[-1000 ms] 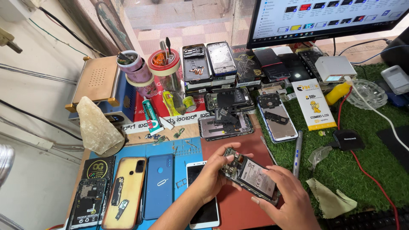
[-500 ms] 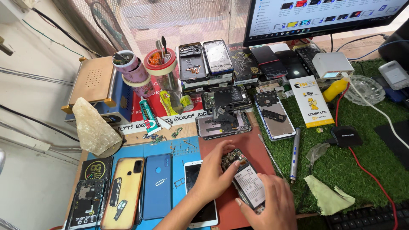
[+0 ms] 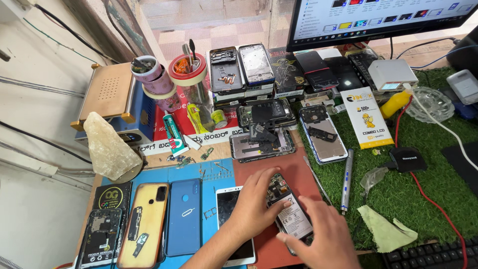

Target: The person holds up a replacement display panel and powers it on to test it, then opens a smartphone, removes the battery and internal components from the old screen assembly, and presses the new display and frame together by hand.

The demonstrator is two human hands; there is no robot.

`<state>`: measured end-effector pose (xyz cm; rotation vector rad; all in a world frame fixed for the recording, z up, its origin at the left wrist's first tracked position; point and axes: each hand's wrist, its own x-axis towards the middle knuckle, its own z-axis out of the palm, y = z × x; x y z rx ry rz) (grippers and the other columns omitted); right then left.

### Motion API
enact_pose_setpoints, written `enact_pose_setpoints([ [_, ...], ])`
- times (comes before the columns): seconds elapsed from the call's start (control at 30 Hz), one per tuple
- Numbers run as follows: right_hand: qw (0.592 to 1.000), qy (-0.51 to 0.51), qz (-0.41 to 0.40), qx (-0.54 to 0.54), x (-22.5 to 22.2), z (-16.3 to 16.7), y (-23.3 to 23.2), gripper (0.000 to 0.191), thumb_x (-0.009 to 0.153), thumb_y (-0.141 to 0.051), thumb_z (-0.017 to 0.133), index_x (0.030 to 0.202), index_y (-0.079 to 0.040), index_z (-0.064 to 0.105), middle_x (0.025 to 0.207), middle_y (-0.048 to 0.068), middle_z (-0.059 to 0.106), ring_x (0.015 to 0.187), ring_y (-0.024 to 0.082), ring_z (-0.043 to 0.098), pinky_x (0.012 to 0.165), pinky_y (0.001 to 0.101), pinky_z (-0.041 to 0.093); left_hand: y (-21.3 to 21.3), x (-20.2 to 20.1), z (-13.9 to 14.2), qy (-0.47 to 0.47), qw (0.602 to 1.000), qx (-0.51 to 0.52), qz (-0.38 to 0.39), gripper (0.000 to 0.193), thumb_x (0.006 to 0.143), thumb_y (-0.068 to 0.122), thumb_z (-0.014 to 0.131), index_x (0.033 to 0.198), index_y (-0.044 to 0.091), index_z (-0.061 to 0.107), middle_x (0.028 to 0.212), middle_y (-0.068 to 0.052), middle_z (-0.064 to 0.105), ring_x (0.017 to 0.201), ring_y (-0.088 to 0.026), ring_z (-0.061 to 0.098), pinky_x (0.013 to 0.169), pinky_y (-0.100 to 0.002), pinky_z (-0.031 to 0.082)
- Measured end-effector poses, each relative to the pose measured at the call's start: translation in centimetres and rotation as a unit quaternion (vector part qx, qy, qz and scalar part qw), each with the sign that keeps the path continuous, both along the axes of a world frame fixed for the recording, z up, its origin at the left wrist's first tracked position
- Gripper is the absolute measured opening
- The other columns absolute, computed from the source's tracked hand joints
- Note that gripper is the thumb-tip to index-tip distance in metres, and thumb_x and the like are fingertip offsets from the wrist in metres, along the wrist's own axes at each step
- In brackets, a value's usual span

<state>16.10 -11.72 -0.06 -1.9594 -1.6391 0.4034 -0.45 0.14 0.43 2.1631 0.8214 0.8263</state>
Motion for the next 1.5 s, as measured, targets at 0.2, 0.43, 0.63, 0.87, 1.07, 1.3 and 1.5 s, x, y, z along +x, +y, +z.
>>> enact_pose_setpoints([
  [0.2, 0.992, 0.120, 0.007, 0.032, 2.0, 1.1, 3.1, 0.035, 0.083, -0.022, 0.073, 0.112, -0.003, 0.070, 0.101, 0.009, 0.073, 0.087, 0.022, 0.074, 0.078, 0.0352, 0.058, -0.2, 0.0, 0.1, 0.012, 1.000, 0.013, -0.001, 0.073, 0.076, 0.015, 0.085, 0.139, 0.001, 0.049, 0.135, -0.020, 0.057, 0.121, -0.042, 0.056, 0.102, -0.046, 0.046],
  [0.43, 0.988, 0.132, 0.068, 0.046, 2.5, -0.3, 7.9, 0.018, 0.085, -0.005, 0.067, 0.101, 0.000, 0.074, 0.096, 0.010, 0.076, 0.084, 0.023, 0.076, 0.074, 0.0326, 0.058, -0.3, 0.2, 0.0, 0.005, 0.999, 0.051, -0.013, 0.082, 0.078, 0.014, 0.083, 0.146, 0.000, 0.040, 0.138, -0.021, 0.054, 0.124, -0.042, 0.051, 0.105, -0.048, 0.043],
  [0.63, 0.981, 0.190, 0.041, 0.018, 2.5, -1.4, 8.0, 0.021, 0.085, -0.001, 0.067, 0.104, 0.001, 0.074, 0.097, 0.009, 0.076, 0.083, 0.020, 0.077, 0.073, 0.0308, 0.060, -0.4, 0.0, 0.2, 0.023, 0.998, 0.057, -0.017, 0.091, 0.080, 0.014, 0.082, 0.153, 0.000, 0.031, 0.139, -0.022, 0.054, 0.124, -0.042, 0.049, 0.106, -0.049, 0.040],
  [0.87, 0.980, 0.189, 0.018, 0.061, 2.5, -2.5, 7.5, 0.025, 0.084, 0.001, 0.067, 0.109, 0.002, 0.070, 0.101, 0.009, 0.075, 0.084, 0.018, 0.076, 0.073, 0.0300, 0.059, -0.4, 0.1, 0.3, 0.044, 0.998, 0.048, -0.019, 0.094, 0.077, 0.017, 0.084, 0.153, 0.001, 0.032, 0.137, -0.021, 0.055, 0.123, -0.041, 0.049, 0.105, -0.050, 0.039],
  [1.07, 0.977, 0.202, 0.017, 0.069, 2.7, -2.9, 7.7, 0.027, 0.084, 0.001, 0.068, 0.111, 0.001, 0.070, 0.102, 0.008, 0.076, 0.085, 0.016, 0.076, 0.074, 0.0292, 0.059, -0.3, 0.1, -0.2, 0.039, 0.997, 0.063, -0.010, 0.089, 0.075, 0.019, 0.084, 0.149, -0.001, 0.039, 0.136, -0.021, 0.057, 0.123, -0.041, 0.050, 0.105, -0.050, 0.040],
  [1.3, 0.975, 0.218, 0.019, 0.043, 3.1, -3.5, 8.0, 0.029, 0.082, 0.002, 0.070, 0.111, 0.000, 0.071, 0.099, 0.009, 0.076, 0.080, 0.015, 0.076, 0.071, 0.0287, 0.061, -0.2, 0.1, -0.7, 0.042, 0.997, 0.069, -0.004, 0.084, 0.075, 0.021, 0.084, 0.145, -0.001, 0.043, 0.134, -0.020, 0.059, 0.122, -0.040, 0.052, 0.103, -0.050, 0.041],
  [1.5, 0.968, 0.247, 0.011, 0.050, 3.1, -3.6, 8.5, 0.029, 0.081, -0.001, 0.074, 0.110, 0.001, 0.071, 0.091, 0.009, 0.078, 0.076, 0.011, 0.075, 0.068, 0.0278, 0.061, -0.2, 0.2, -0.7, 0.051, 0.997, 0.064, 0.002, 0.085, 0.075, 0.023, 0.085, 0.146, 0.000, 0.043, 0.131, -0.019, 0.060, 0.121, -0.040, 0.052, 0.102, -0.050, 0.041],
])
